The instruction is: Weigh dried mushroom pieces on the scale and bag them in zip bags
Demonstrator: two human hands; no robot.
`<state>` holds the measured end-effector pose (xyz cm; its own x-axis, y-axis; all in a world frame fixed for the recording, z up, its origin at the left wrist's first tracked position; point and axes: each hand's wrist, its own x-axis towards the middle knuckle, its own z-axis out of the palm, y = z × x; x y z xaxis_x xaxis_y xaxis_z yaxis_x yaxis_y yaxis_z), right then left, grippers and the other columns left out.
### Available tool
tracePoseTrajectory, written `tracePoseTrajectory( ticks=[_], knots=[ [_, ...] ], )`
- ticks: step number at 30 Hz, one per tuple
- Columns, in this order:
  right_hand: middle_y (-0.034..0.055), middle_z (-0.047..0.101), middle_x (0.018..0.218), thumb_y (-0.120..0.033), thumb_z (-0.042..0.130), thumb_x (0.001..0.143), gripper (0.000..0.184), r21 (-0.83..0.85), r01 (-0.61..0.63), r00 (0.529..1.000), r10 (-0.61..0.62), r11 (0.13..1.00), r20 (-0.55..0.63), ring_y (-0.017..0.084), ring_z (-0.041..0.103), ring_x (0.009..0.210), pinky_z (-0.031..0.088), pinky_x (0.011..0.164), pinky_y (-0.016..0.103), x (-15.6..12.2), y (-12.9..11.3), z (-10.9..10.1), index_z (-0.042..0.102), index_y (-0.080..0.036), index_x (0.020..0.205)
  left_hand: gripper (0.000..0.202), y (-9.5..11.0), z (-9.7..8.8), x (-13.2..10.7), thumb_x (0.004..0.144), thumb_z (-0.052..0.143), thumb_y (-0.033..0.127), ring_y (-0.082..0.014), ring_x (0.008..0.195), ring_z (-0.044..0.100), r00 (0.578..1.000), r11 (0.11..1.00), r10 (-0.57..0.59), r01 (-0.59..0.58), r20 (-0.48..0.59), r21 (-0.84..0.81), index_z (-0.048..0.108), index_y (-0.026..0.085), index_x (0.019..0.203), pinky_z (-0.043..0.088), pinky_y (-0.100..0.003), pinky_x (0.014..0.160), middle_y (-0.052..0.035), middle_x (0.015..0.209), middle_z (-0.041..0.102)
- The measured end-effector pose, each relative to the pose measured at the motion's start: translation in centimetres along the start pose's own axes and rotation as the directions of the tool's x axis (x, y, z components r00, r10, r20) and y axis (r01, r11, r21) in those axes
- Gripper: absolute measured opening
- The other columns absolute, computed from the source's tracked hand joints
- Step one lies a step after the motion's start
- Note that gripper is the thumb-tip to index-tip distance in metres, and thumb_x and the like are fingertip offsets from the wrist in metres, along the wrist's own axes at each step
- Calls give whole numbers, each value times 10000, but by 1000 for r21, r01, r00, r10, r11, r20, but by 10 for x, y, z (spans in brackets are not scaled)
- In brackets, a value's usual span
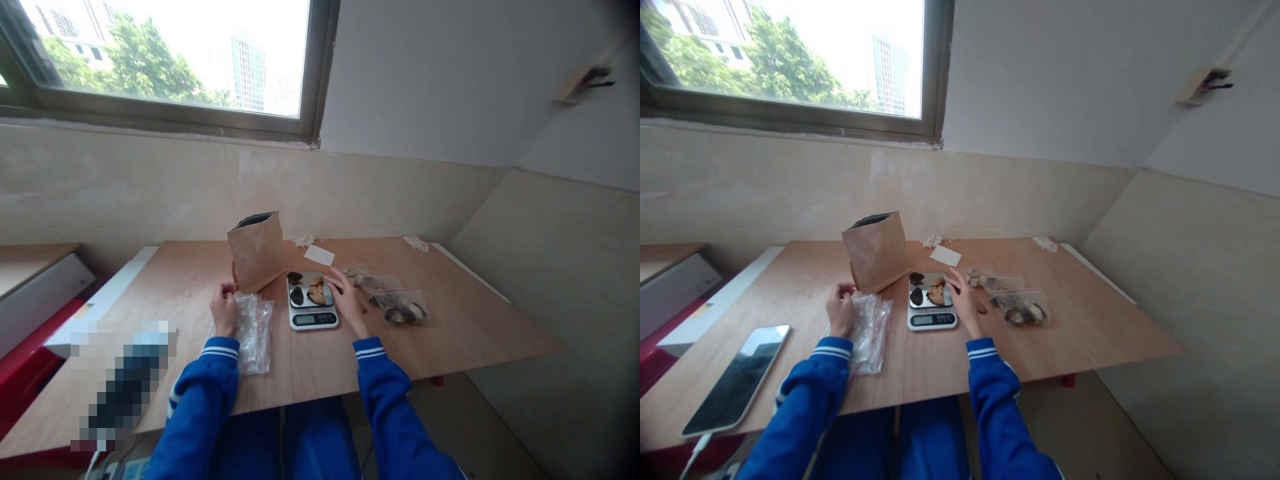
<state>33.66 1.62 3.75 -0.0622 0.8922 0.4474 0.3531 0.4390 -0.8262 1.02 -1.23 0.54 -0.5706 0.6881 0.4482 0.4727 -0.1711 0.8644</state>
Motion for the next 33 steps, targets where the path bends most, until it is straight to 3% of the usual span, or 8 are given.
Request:
tracePoseTrajectory(
  ticks=[3,5,9,14,21,27,33],
  knots=[
    [133,662,1237,-391,470,937,441,85,2,1000,-5,996,30,228,613,1180,470,1008,402,4,-2,9,507,-200,1333,216,0,0,0,711,416,130,-198,773,621,1000,1000,-7,7,-6,2,595,205,807,474,-317,743,-39,797,665],
    [144,642,1266,-407,425,950,421,83,21,999,-18,996,-32,227,602,1192,475,1005,397,4,5,6,541,-188,1289,218,0,0,0,710,413,129,-196,762,618,1000,1000,-8,8,-2,5,595,205,805,475,-316,738,-35,785,660],
    [150,686,1159,-321,399,917,353,-97,-12,982,-7,995,-188,252,639,1100,489,971,442,0,30,-12,634,-167,1130,224,1,0,0,700,411,125,-196,763,616,1000,1000,5,-5,6,7,593,205,804,472,-317,748,-34,785,660],
    [117,696,1115,-166,444,798,337,-313,16,998,-37,950,-60,251,631,1060,475,976,456,-7,55,-18,678,-178,1039,224,3,0,-1,703,407,132,-194,762,620,1000,1000,7,-7,7,11,593,207,803,475,-311,746,-33,786,664],
    [139,697,1058,-122,462,764,309,-364,19,998,-38,931,-45,270,635,1010,489,933,464,-13,67,-8,672,-158,989,212,4,-1,-1,704,408,142,-198,761,616,1000,1000,11,-11,4,19,589,209,790,472,-313,738,-37,785,664],
    [140,711,1048,-183,446,814,316,-350,-10,995,-27,937,-100,270,657,956,510,882,455,-14,62,-13,669,-157,1037,209,2,-1,0,706,407,148,-196,778,617,1000,1000,0,-1,13,22,588,212,788,475,-313,757,-34,795,666],
    [142,706,1068,-291,463,859,357,-262,-30,976,-29,964,-216,258,667,898,527,827,403,4,22,-7,642,-163,1141,210,1,0,-1,711,407,139,-195,768,618,1000,1000,19,-19,16,25,590,211,785,474,-307,742,-31,781,659]
  ],
)
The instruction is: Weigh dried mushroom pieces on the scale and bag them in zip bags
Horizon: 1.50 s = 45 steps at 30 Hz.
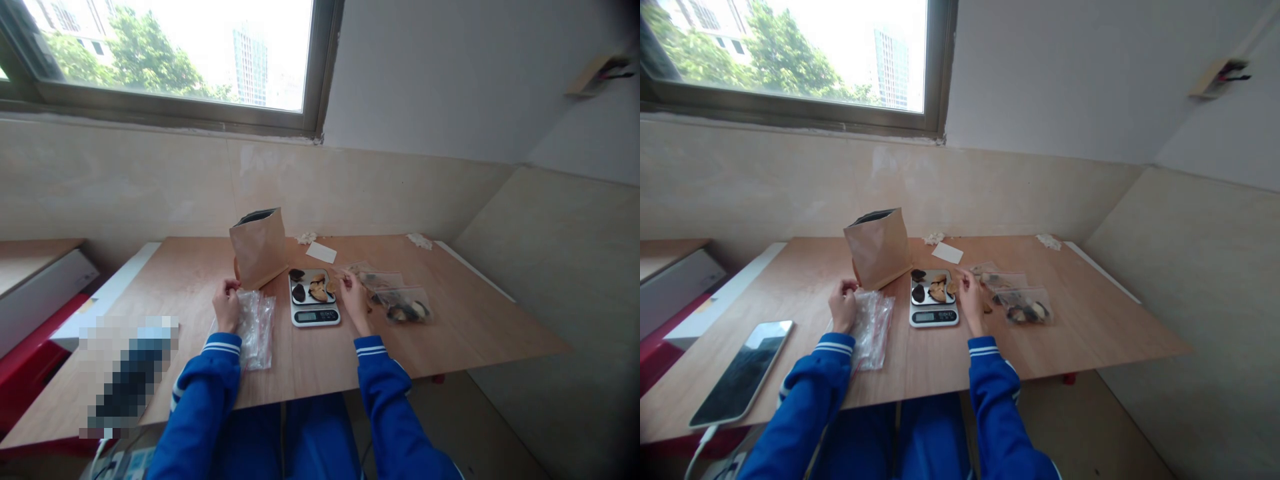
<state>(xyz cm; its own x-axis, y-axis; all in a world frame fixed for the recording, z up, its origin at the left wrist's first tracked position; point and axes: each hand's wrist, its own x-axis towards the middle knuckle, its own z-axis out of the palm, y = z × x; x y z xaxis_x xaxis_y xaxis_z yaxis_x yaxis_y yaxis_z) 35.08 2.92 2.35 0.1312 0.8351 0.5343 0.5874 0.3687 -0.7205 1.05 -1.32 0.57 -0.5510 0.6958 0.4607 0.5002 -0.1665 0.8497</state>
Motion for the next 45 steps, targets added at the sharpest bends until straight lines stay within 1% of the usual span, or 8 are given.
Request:
tracePoseTrajectory(
  ticks=[6,11,16,23,28,37,41,45],
  knots=[
    [88,686,1114,-246,496,869,360,57,126,978,-134,990,162,223,633,997,493,899,366,23,-48,18,604,-216,1211,220,1,0,0,700,406,125,-197,763,619,1000,1000,1,-1,-5,-6,592,206,785,472,-313,740,-34,784,665],
    [55,715,1010,-208,488,871,381,58,194,938,-202,979,282,218,629,1029,458,968,382,26,-64,27,591,-221,1238,213,1,0,1,707,408,133,-195,755,621,1000,1000,-6,6,-5,-1,593,206,784,474,-308,729,-30,771,659],
    [91,688,1108,-258,430,909,310,88,148,969,-162,985,188,221,628,1028,471,938,375,20,-49,17,643,-204,1127,205,1,1,1,706,413,137,-194,756,617,1000,1000,-10,10,3,-15,592,204,783,474,-306,730,-34,773,658],
    [120,688,1014,-264,412,866,288,72,54,998,-55,996,9,244,619,959,486,881,414,0,-8,-1,674,-177,945,210,2,-1,-1,720,403,131,-181,753,608,1000,1000,19,-19,12,9,589,202,788,463,-292,728,-25,766,650],
    [137,697,988,-326,439,852,288,130,-33,998,27,991,49,259,639,901,513,801,414,-13,4,4,667,-166,925,206,2,-1,-1,722,402,125,-173,732,604,999,999,43,-44,18,29,584,205,776,463,-280,705,-18,746,645],
    [120,667,1013,-290,419,888,289,84,34,994,-42,996,102,243,610,965,483,880,402,-7,-14,9,661,-167,987,203,1,-1,-1,729,402,128,-169,717,596,999,998,46,-47,30,36,584,204,775,457,-278,699,-13,734,635],
    [97,630,1013,-269,437,922,269,-75,158,966,-138,985,218,232,558,1001,431,936,378,5,-42,17,678,-186,1006,209,1,-2,-1,727,402,124,-169,708,590,998,998,46,-47,35,35,587,207,778,453,-277,699,-10,721,625],
    [109,586,1108,-308,546,907,215,-321,265,879,-91,909,469,267,484,1084,368,963,407,14,-73,32,696,-204,1021,213,1,-2,-2,732,400,128,-172,713,594,998,998,47,-48,37,36,589,211,785,455,-281,707,-11,726,630]
  ],
)
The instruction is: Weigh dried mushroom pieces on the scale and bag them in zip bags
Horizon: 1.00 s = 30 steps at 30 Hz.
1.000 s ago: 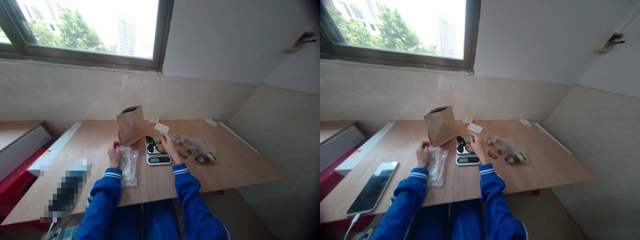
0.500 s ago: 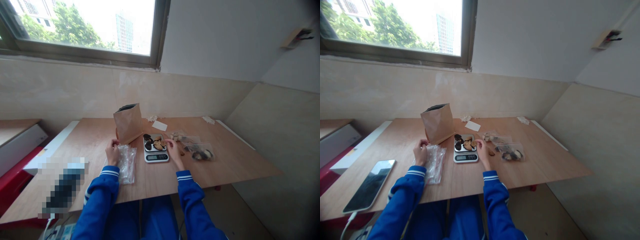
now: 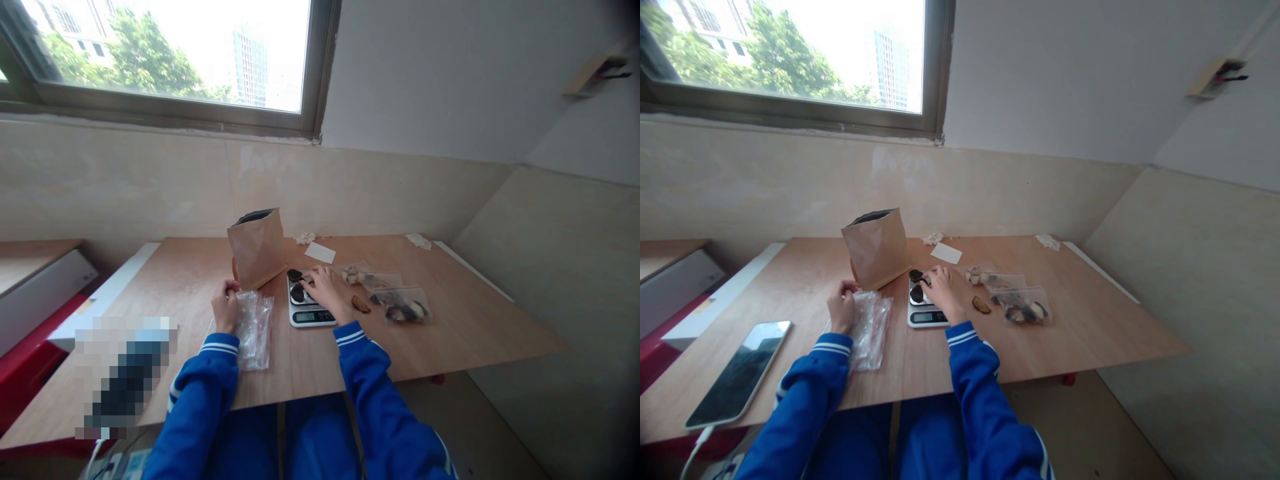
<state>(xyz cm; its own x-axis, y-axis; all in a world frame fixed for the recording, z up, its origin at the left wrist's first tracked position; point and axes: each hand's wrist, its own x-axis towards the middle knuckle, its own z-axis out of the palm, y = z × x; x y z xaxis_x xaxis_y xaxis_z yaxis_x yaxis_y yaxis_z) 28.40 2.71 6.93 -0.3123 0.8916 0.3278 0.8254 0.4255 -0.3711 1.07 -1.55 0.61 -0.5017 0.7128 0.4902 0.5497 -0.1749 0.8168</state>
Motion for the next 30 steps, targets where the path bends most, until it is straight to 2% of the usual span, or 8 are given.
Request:
tracePoseTrajectory(
  ticks=[3,6,12,16,19,22,27,30],
  knots=[
    [136,577,1140,-312,583,894,203,-178,-4,989,31,984,146,295,462,1117,344,944,425,7,-16,-1,701,-190,1006,214,-1,1,0,732,396,130,-175,716,596,1000,1000,-4,4,0,-3,588,210,780,456,-284,708,-14,727,630],
    [145,595,1128,-279,569,901,188,-239,-45,984,85,970,159,302,461,1126,334,926,415,10,-23,0,704,-183,990,208,-1,2,0,729,397,130,-175,711,592,1000,1000,0,0,8,-8,584,210,774,456,-284,708,-13,720,621],
    [126,614,1080,-275,566,902,176,-193,-106,988,125,975,88,293,464,1107,311,914,410,14,-20,3,721,-192,907,205,-2,2,0,737,397,132,-176,718,587,1000,1000,-9,9,21,-17,582,213,775,447,-282,708,-14,727,621],
    [88,623,1049,-303,562,905,171,-66,-157,981,148,985,-124,265,490,1050,314,872,374,7,-6,-11,711,-222,889,199,-2,2,1,738,400,137,-176,718,586,1000,1000,-14,14,20,-19,582,211,771,445,-280,704,-14,728,621],
    [76,629,1024,-363,518,921,230,45,-163,944,169,986,-284,255,510,1003,313,857,368,-16,15,-22,702,-229,890,198,0,2,0,737,399,133,-174,715,584,1000,1000,-11,12,21,-11,578,211,771,445,-278,701,-12,726,617],
    [86,633,972,-420,459,933,326,95,-202,899,223,975,-378,262,523,961,321,847,382,-55,41,-19,703,-214,866,197,3,0,-1,744,397,129,-173,715,583,1000,1000,20,-20,18,8,572,214,773,449,-279,703,-11,726,614],
    [99,621,936,-406,463,928,316,17,-256,890,243,966,-385,272,516,922,339,838,416,-114,71,8,703,-222,840,193,19,-8,-5,779,385,128,-191,763,583,983,979,180,-183,34,88,533,220,694,458,-318,783,-32,727,612],
    [102,602,1018,-390,492,917,261,-1,-249,905,232,969,-355,277,511,953,357,830,419,-129,74,21,702,-238,890,200,36,-5,-7,804,389,126,-197,799,588,956,961,246,-262,156,86,545,219,720,467,-329,809,-41,758,613]
  ],
)
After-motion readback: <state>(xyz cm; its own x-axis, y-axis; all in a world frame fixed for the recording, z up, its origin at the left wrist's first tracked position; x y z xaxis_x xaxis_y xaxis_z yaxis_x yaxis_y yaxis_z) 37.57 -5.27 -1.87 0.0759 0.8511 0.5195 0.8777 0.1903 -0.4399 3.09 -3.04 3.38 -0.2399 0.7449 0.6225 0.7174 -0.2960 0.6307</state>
